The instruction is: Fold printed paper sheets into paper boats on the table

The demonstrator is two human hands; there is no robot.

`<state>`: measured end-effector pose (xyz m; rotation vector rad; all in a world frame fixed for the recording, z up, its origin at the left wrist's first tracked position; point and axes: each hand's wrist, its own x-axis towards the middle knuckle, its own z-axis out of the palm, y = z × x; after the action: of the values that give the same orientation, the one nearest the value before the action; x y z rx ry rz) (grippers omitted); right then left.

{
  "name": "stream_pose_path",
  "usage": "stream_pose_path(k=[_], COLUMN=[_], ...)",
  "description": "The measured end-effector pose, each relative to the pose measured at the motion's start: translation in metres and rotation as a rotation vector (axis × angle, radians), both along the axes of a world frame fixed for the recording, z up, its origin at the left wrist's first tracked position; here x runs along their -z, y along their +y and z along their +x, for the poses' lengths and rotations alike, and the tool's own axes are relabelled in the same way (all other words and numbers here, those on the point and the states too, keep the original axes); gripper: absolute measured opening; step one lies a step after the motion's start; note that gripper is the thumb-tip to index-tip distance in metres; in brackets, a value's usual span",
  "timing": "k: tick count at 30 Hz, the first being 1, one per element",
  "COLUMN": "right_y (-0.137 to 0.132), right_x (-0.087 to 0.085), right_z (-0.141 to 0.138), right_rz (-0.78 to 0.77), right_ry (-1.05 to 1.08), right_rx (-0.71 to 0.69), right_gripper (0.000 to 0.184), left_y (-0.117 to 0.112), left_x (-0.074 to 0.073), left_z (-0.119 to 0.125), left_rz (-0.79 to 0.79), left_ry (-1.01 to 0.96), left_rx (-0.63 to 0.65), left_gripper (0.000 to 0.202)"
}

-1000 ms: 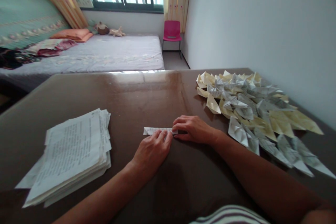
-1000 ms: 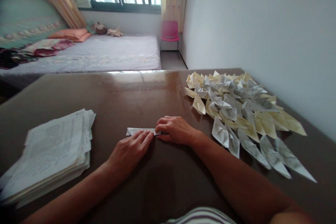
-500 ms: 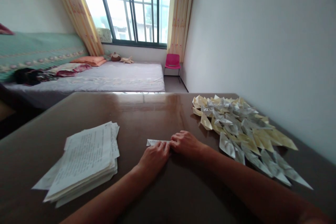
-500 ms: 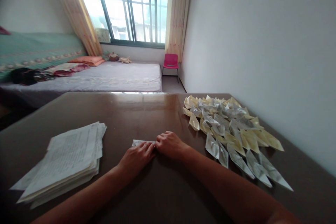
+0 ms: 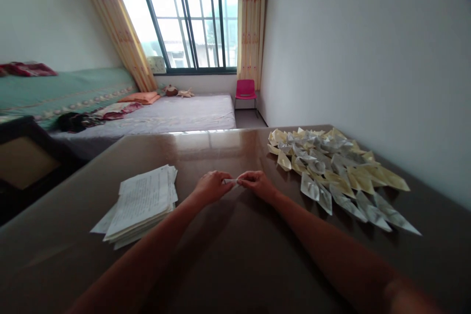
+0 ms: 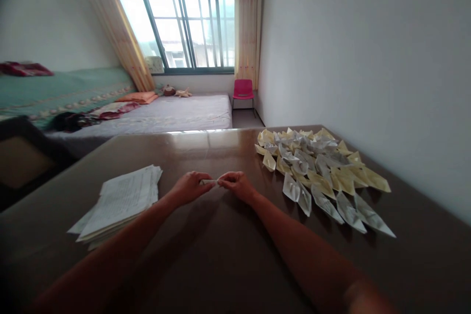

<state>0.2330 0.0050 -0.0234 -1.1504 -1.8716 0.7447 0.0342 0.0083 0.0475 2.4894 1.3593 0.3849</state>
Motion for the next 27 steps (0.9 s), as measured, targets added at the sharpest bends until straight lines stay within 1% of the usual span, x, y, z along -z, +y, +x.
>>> stream_pose_path(k=[2, 5, 8, 11, 14, 17, 22, 27], right_y=[0.002, 0.003, 0.000, -0.004, -0.006, -0.006, -0.007, -0.006], right_x=[0.002, 0.004, 0.004, 0.001, -0.003, -0.007, -0.008, -0.008], right_z=[0.000, 0.003, 0.005, 0.005, 0.006, 0.008, 0.008, 0.010], right_rz=[-0.018, -0.039, -0.050, -0.052, -0.023, -0.029, -0.093, -0.162], right_ry=[0.075, 0.129, 0.121, 0.079, -0.007, -0.068, -0.076, -0.024], right_rx=[0.011, 0.018, 0.001, -0.047, -0.089, -0.104, -0.132, -0.124], right_gripper=[0.036, 0.030, 0.023, 0.020, 0.025, 0.030, 0.035, 0.030], left_y=[0.006, 0.010, 0.010, 0.010, 0.012, 0.012, 0.010, 0.008], left_x=[0.005, 0.019, 0.033, 0.041, 0.044, 0.045, 0.045, 0.045], left_z=[0.001, 0.002, 0.000, -0.003, -0.006, -0.008, -0.009, -0.007], left_rz=[-0.065, -0.165, -0.255, -0.322, -0.367, -0.400, -0.418, -0.397], left_ry=[-0.085, -0.210, -0.313, -0.384, -0.429, -0.449, -0.453, -0.433], left_rx=[-0.018, -0.040, -0.088, -0.131, -0.114, -0.053, 0.026, 0.042], left_gripper=[0.040, 0.048, 0.052, 0.053, 0.050, 0.046, 0.042, 0.042])
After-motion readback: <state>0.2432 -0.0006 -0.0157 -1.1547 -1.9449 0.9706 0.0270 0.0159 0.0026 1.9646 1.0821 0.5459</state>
